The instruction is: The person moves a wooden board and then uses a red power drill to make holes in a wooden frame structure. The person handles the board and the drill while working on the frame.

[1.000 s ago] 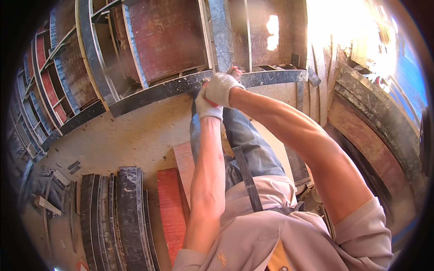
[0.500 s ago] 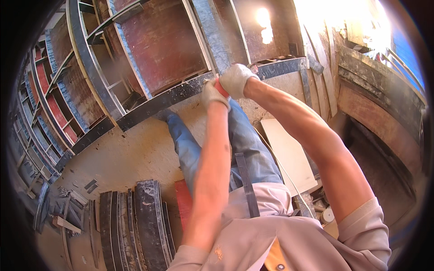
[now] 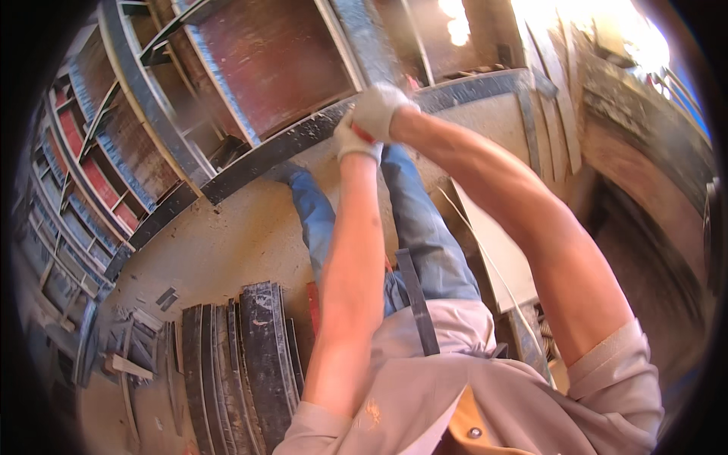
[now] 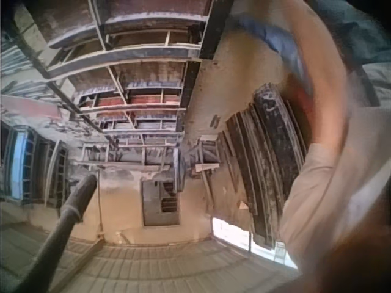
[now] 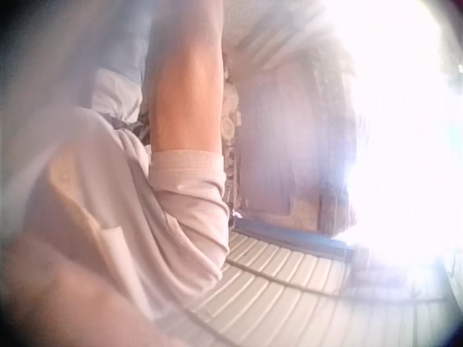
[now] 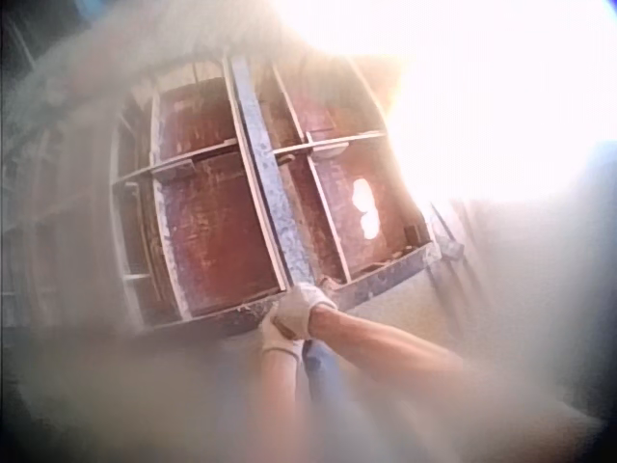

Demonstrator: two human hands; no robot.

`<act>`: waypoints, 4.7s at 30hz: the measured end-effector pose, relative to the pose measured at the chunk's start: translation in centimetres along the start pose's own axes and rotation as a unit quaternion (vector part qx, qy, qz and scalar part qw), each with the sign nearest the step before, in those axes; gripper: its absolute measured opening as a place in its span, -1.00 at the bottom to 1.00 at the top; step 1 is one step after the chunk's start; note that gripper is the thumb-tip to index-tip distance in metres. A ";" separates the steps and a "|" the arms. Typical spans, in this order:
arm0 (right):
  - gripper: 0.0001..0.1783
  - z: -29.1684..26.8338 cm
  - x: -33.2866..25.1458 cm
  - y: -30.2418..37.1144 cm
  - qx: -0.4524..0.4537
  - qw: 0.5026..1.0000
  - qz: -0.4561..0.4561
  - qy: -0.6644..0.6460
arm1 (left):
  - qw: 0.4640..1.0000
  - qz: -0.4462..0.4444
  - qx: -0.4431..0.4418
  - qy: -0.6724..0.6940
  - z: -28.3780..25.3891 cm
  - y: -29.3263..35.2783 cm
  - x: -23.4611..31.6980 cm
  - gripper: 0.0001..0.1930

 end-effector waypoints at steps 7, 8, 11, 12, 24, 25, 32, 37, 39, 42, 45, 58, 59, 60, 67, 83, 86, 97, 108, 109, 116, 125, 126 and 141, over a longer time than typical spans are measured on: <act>-0.82 2.4 0.4 3.4 0.015 0.997 -0.017 -0.071 | 0.992 -0.068 0.071 -0.084 -0.5 1.7 0.4 -0.68; -0.79 4.4 0.4 4.5 0.038 0.995 0.006 -0.094 | 0.977 -0.004 0.136 -0.164 1.8 3.4 -0.3 -0.67; -0.65 5.3 -4.1 9.4 0.077 0.987 0.055 -0.134 | 0.918 0.131 0.251 -0.277 1.8 9.7 -1.7 -0.40; -0.64 6.0 -5.1 10.4 0.085 0.983 0.064 -0.148 | 0.944 0.079 0.221 -0.231 5.4 12.5 -0.7 -0.25; -0.68 -4.1 -27.7 -3.5 0.184 0.969 -0.090 -0.136 | 0.902 0.166 0.292 -0.272 -10.1 24.0 22.5 -0.17; -0.69 -4.7 -29.0 -4.2 0.184 0.970 -0.090 -0.130 | 0.890 0.180 0.291 -0.303 -11.9 24.0 24.0 -0.17; -0.67 -7.8 -33.0 -7.5 0.125 0.983 -0.059 -0.121 | 0.937 0.192 0.233 -0.177 -17.3 23.1 27.2 -0.17; -0.72 -8.5 -33.6 -8.6 0.086 0.986 -0.032 -0.136 | 0.932 0.155 0.258 -0.201 -17.1 22.5 28.4 -0.14; -0.76 -9.3 -33.7 -9.0 0.067 0.988 -0.026 -0.139 | 0.938 0.152 0.249 -0.186 -17.4 21.9 29.2 -0.14; -0.83 -10.6 -34.2 -10.0 0.047 0.991 -0.042 -0.122 | 0.956 0.103 0.237 -0.140 -16.9 21.6 31.0 -0.14; -0.86 -12.7 -35.8 -11.3 0.006 0.994 -0.093 -0.050 | 0.963 0.099 0.231 -0.098 -20.8 20.6 32.5 -0.44; -0.89 -16.0 -38.1 -13.2 0.006 0.988 -0.139 0.065 | 0.992 0.057 0.065 0.097 -17.2 23.7 34.2 -0.75; -0.90 -16.1 -37.9 -13.4 0.006 0.989 -0.133 0.058 | 0.990 0.058 0.077 0.101 -17.0 23.5 34.1 -0.75; -0.80 -17.1 -37.8 -13.3 -0.043 0.984 -0.152 0.084 | 0.988 0.060 0.091 0.105 -17.2 23.2 34.1 -0.74; -0.87 -16.8 -36.1 -12.9 -0.052 0.987 -0.145 0.049 | 0.981 0.094 0.146 0.082 -21.3 20.0 31.1 -0.78; -0.80 -17.0 -37.4 -14.4 -0.013 0.999 -0.050 -0.004 | 0.987 0.016 0.154 0.034 -20.9 19.4 34.9 -0.81; -0.83 -15.4 -37.9 -13.3 -0.041 0.998 -0.053 0.017 | 0.986 0.078 0.144 0.032 -19.8 21.9 32.6 -0.77; -0.77 -18.3 -36.5 -14.7 -0.041 0.998 -0.024 -0.048 | 0.987 -0.046 0.129 0.090 -17.0 20.2 36.3 -0.74; -0.78 -17.1 -40.5 -17.8 -0.021 0.999 -0.040 0.013 | 0.994 -0.014 0.075 0.083 -16.9 22.0 38.2 -0.66; -0.77 -19.0 -39.5 -16.9 -0.035 0.999 -0.038 0.009 | 0.994 -0.031 0.080 0.074 -15.5 22.2 39.0 -0.66; -0.78 -17.4 -36.3 -15.2 -0.033 0.998 -0.055 0.028 | 0.990 0.047 0.124 0.052 -22.7 16.0 33.3 -0.69; -0.82 -13.9 -38.6 -13.9 -0.008 0.999 -0.027 -0.021 | 0.961 0.039 0.065 -0.266 -25.0 20.8 34.6 -0.78; -0.80 -14.2 -38.0 -11.7 0.010 0.999 -0.004 -0.037 | 0.961 0.057 0.106 -0.250 -21.0 21.9 34.7 -0.73; -0.60 -17.0 -43.1 -14.7 0.109 0.982 -0.030 -0.153 | 0.930 0.138 0.272 -0.207 -18.7 26.1 43.3 -0.29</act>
Point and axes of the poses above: each hand's wrist, its own y-axis away from the middle knuckle, its own z-axis out of the palm, x = y × z, the point moved 2 cm from there along -y, towards the middle knuckle, and after that the axes turned 13 degrees about -x, right-handed, at the moved point
